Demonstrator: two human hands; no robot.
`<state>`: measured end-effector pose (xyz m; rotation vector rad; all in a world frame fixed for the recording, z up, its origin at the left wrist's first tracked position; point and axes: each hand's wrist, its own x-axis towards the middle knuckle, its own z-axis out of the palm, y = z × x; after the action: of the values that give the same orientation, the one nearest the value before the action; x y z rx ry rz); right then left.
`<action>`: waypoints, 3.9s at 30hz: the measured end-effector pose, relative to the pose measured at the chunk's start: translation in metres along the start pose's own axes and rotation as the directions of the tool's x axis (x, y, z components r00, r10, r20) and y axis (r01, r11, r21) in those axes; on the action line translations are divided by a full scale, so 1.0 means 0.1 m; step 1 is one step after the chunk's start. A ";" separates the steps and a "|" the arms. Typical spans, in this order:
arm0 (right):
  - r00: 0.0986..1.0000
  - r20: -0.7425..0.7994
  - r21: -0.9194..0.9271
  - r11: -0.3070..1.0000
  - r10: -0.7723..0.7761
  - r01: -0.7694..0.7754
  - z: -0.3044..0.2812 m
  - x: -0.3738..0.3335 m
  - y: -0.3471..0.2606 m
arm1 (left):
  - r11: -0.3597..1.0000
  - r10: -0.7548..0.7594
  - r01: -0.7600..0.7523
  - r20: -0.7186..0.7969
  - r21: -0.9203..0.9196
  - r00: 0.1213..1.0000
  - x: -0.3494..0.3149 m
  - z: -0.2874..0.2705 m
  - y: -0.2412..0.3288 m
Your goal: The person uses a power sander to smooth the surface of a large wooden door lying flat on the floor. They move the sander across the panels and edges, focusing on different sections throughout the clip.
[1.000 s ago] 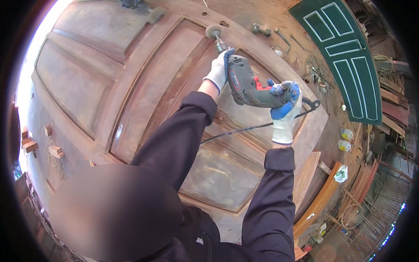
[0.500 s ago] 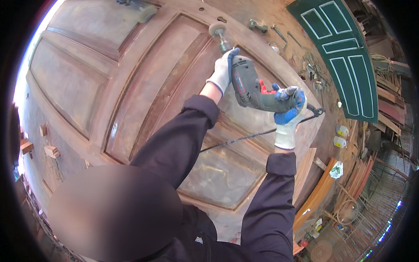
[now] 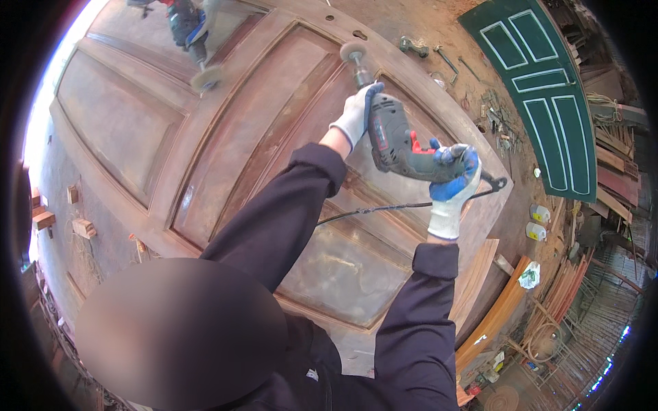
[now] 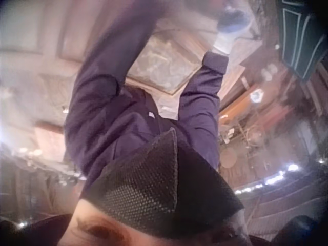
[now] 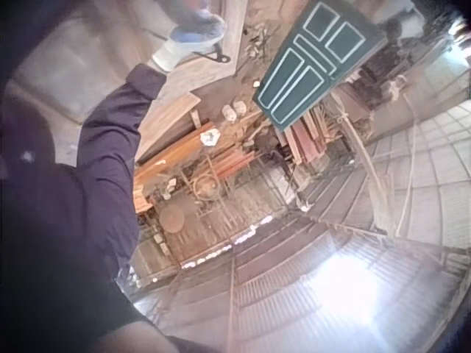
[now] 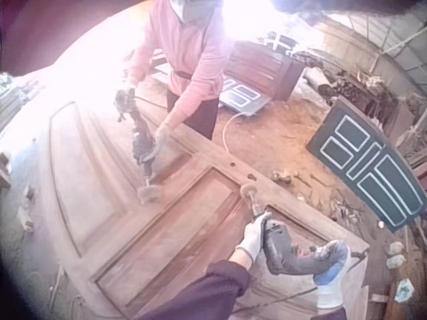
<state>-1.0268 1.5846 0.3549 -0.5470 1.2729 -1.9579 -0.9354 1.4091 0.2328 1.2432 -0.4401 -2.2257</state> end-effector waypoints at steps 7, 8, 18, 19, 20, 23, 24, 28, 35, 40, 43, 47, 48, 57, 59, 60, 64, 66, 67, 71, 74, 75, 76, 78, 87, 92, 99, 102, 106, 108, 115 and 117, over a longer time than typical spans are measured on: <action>0.996 0.014 -0.062 0.994 0.086 -0.085 -0.02 -1.39 -0.12 | 0.973 0.049 -0.059 -0.049 -0.225 0.998 -1.26 -0.91 -0.81; 0.993 0.028 -0.067 0.992 0.112 -0.110 0.02 -1.63 -0.09 | 0.962 -0.010 -0.012 -0.076 -0.273 0.997 -1.53 -1.11 -0.89; 0.928 0.117 0.008 0.934 0.353 -0.356 0.32 -3.34 0.32 | 0.958 -0.111 0.019 -0.312 -0.286 0.944 -2.87 -3.19 -1.78; 0.941 0.149 0.002 0.952 0.303 -0.307 0.30 -3.39 0.35 | 0.956 -0.111 0.018 -0.306 -0.293 0.946 -2.83 -3.16 -1.76; 0.943 0.152 0.025 0.952 0.297 -0.304 0.30 -3.42 0.35 | 0.976 -0.028 -0.020 -0.218 -0.216 0.976 -2.82 -3.11 -1.68; 0.975 0.060 0.053 0.974 0.216 -0.219 0.34 -3.49 0.28 | 0.984 0.051 -0.072 -0.127 -0.163 0.991 -2.74 -2.74 -1.46; 0.981 0.074 0.068 0.981 0.178 -0.183 0.29 -3.51 0.26 | 0.985 0.083 -0.095 -0.086 -0.147 0.993 -2.78 -2.58 -1.38; 0.981 0.004 0.041 0.980 0.194 -0.194 0.29 -3.75 0.20 | 0.967 -0.046 0.029 -0.062 -0.251 0.997 -2.94 -2.64 -1.49; 0.947 0.101 0.106 0.943 0.306 -0.316 0.26 -4.52 0.47 | 0.972 -0.080 0.022 -0.244 -0.232 0.967 -3.61 -3.63 -1.94; 0.948 0.055 0.217 0.923 0.313 -0.317 0.25 -4.88 0.69 | 0.998 0.055 -0.061 -0.272 -0.014 0.961 -3.94 -3.66 -1.74; 0.963 -0.051 0.222 0.943 0.265 -0.248 0.31 -5.06 0.67 | 0.987 0.120 -0.093 -0.220 0.132 0.968 -3.87 -3.54 -1.64; 0.964 -0.203 0.299 0.949 0.170 -0.105 0.43 -5.34 0.68 | 0.973 0.077 -0.057 -0.084 0.222 0.993 -3.96 -3.45 -1.49; 0.964 -0.219 0.305 0.949 0.153 -0.082 0.52 -5.45 0.69 | 0.959 0.074 -0.047 -0.087 0.279 0.993 -3.98 -3.50 -1.44; 0.910 -0.359 0.390 0.919 0.207 -0.056 1.84 -6.58 1.51 | 0.634 0.065 -0.071 0.038 0.770 0.997 -4.12 -4.62 -0.68; 0.902 -0.361 0.416 0.907 0.235 -0.070 2.17 -6.69 1.76 | 0.553 0.026 -0.044 0.035 0.832 0.999 -4.06 -4.91 -0.46; 0.904 -0.363 0.379 0.922 0.226 -0.079 2.29 -6.72 1.88 | 0.524 0.033 -0.033 0.019 0.851 0.999 -4.08 -4.97 -0.34; 0.908 -0.360 0.361 0.930 0.214 -0.075 2.64 -6.67 2.15 | 0.580 0.041 -0.028 0.005 0.814 0.999 -3.96 -5.27 -0.01; 0.888 -0.413 0.339 0.939 0.203 -0.058 2.74 -6.72 2.15 | 0.506 0.025 -0.075 0.073 0.859 0.997 -3.92 -5.25 0.01; 0.880 -0.440 0.307 0.951 0.178 -0.039 2.73 -6.77 2.12 | 0.500 0.016 -0.099 0.105 0.861 0.994 -3.89 -5.22 -0.08; 0.844 -0.526 0.228 0.973 0.101 0.026 2.72 -7.01 2.18 | 0.503 -0.026 -0.168 0.209 0.848 0.978 -3.90 -5.19 -0.33; 0.836 -0.547 0.144 0.989 0.051 0.034 2.73 -7.12 2.26 | 0.529 -0.022 -0.154 0.194 0.835 0.981 -4.00 -5.20 -0.39; 0.834 -0.549 0.129 0.992 0.065 0.008 2.73 -7.12 2.28 | 0.512 -0.039 -0.123 0.166 0.850 0.985 -4.01 -5.21 -0.34; 0.831 -0.551 0.114 0.993 0.078 -0.017 2.73 -7.12 2.29 | 0.494 -0.056 -0.092 0.137 0.865 0.989 -4.02 -5.21 -0.30; 0.841 -0.537 0.159 0.987 0.072 0.017 2.76 -7.04 2.36 | 0.438 -0.032 -0.090 0.116 0.894 0.993 -3.95 -5.24 -0.20; 0.880 -0.473 -0.021 0.998 0.043 -0.060 2.84 -6.94 2.37 | 0.561 0.018 -0.152 0.171 0.814 0.985 -3.60 -5.52 -0.17; 0.867 -0.498 0.131 0.990 0.027 0.044 2.79 -7.17 2.36 | 0.473 -0.097 -0.142 0.212 0.870 0.972 -3.88 -5.23 -0.36; 0.855 -0.519 -0.080 0.996 -0.019 -0.026 3.00 -7.11 2.47 | 0.473 -0.076 -0.169 0.231 0.865 0.970 -3.71 -5.40 -0.14; 0.835 -0.542 0.173 0.985 0.100 -0.006 3.07 -6.91 2.54 | 0.523 -0.028 -0.173 0.219 0.835 0.975 -3.45 -5.66 -0.06; 0.872 -0.481 0.082 0.995 0.090 -0.057 3.14 -6.86 2.45 | 0.684 -0.093 -0.080 0.195 0.725 0.976 -3.60 -5.73 0.14; 0.859 -0.481 0.240 0.969 0.174 -0.062 3.18 -6.87 2.43 | 0.649 -0.093 -0.077 0.179 0.757 0.980 -3.60 -5.72 0.11; 0.848 -0.528 0.060 0.998 0.042 -0.012 3.17 -7.10 2.28 | 0.540 -0.112 -0.108 0.198 0.835 0.974 -3.68 -5.68 -0.26; 0.847 -0.515 0.181 0.982 0.133 -0.043 3.12 -7.09 2.40 | 0.507 -0.051 -0.120 0.169 0.853 0.984 -3.68 -5.74 -0.20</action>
<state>-0.2734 1.8790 0.2939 0.1526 1.4056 -2.1883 -0.2951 1.6368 0.1724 1.4379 -1.8251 -2.0858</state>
